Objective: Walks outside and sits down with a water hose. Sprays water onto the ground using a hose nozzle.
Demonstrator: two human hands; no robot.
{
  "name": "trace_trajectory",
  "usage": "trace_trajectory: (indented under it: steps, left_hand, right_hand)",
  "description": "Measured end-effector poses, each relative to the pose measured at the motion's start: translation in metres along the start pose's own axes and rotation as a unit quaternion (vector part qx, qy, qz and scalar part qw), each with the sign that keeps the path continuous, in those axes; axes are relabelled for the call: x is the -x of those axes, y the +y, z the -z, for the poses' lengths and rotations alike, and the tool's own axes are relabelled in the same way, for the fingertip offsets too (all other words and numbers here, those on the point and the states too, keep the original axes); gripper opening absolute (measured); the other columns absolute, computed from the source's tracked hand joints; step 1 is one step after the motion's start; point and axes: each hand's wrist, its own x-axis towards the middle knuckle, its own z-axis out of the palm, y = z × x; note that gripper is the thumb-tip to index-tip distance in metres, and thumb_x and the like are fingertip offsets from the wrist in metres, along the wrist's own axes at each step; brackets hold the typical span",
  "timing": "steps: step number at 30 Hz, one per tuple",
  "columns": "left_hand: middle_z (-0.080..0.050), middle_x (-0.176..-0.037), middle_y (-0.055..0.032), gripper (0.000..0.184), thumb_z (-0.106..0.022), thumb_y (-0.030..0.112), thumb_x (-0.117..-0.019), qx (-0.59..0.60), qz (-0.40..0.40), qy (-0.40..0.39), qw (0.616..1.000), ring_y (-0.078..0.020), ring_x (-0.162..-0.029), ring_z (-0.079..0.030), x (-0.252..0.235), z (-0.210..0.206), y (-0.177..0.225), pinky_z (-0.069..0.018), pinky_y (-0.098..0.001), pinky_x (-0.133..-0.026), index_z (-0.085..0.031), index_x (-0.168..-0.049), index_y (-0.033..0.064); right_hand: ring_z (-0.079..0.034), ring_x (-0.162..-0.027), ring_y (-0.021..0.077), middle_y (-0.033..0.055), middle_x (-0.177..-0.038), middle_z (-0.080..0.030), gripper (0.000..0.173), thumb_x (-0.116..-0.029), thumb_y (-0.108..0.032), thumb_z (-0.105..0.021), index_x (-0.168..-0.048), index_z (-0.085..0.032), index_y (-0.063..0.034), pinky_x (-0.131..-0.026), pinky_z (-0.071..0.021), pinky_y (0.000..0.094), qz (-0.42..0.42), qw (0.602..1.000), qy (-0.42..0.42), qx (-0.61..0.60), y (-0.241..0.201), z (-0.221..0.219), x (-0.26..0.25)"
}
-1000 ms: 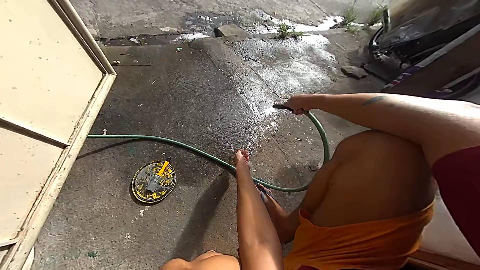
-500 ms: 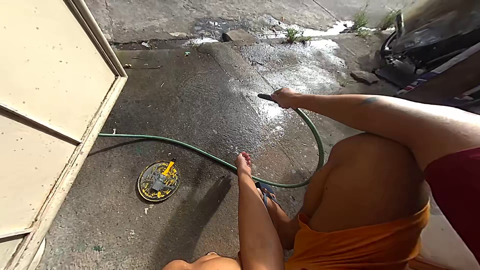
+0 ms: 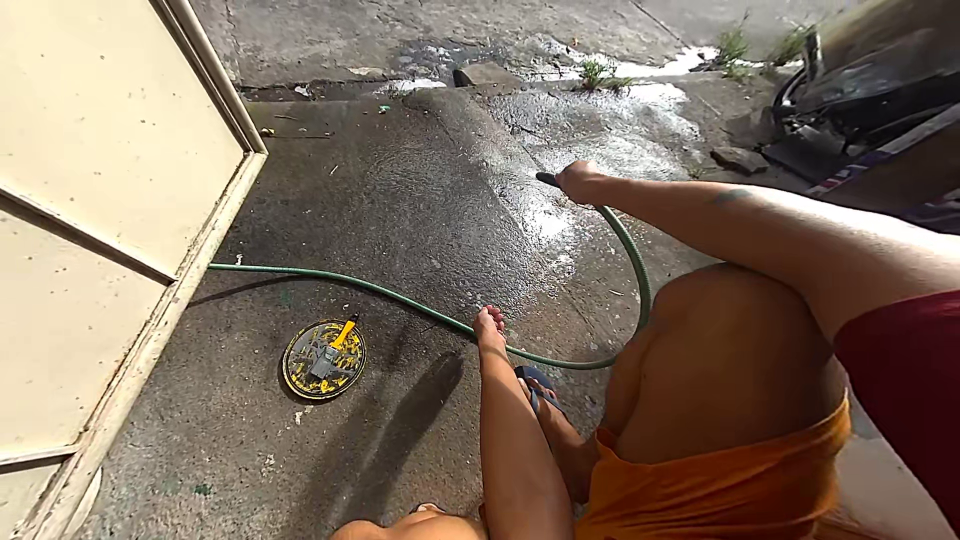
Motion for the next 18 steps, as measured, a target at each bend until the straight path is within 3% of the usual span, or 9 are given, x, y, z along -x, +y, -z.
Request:
trace_trajectory:
  steps: [4,13,18]
  left_hand:
    - [-0.067,-0.106,-0.01,0.036,-0.038,0.026,-0.1115,-0.006,0.001,0.005,1.0,-0.0147,-0.081,-0.059,0.002,0.0,0.001,-0.0471,-0.0294,-0.068,-0.062,-0.124,0.003]
    - [-0.067,-0.107,-0.01,0.036,-0.037,0.026,-0.1117,-0.002,-0.001,0.001,1.0,-0.0152,-0.082,-0.059,0.004,-0.001,0.0,-0.0472,-0.03,-0.069,-0.062,-0.123,0.0033]
    - [-0.067,-0.105,-0.0102,0.035,-0.038,0.026,-0.1115,0.0,-0.005,0.004,1.0,-0.0148,-0.08,-0.059,0.006,0.002,0.001,-0.0471,-0.0294,-0.067,-0.062,-0.122,0.0026]
  right_hand:
    - [-0.065,-0.093,0.0421,0.0285,-0.103,-0.064,0.049,-0.1076,-0.038,-0.044,-0.104,-0.065,0.0055,-0.076,-0.0495,0.0621,-0.019,1.0,0.019,-0.015,0.008,0.005,-0.003]
    - [-0.064,-0.105,0.0474,0.0321,-0.11,-0.064,0.053,-0.1085,-0.04,-0.04,-0.106,-0.067,0.0059,-0.082,-0.0478,0.0677,-0.002,1.0,0.028,-0.008,0.006,0.011,0.002]
    - [-0.066,-0.1,0.0471,0.0307,-0.107,-0.066,0.054,-0.1094,-0.042,-0.038,-0.11,-0.068,0.002,-0.081,-0.0482,0.0683,0.038,0.998,0.033,-0.026,0.0,0.007,-0.001]
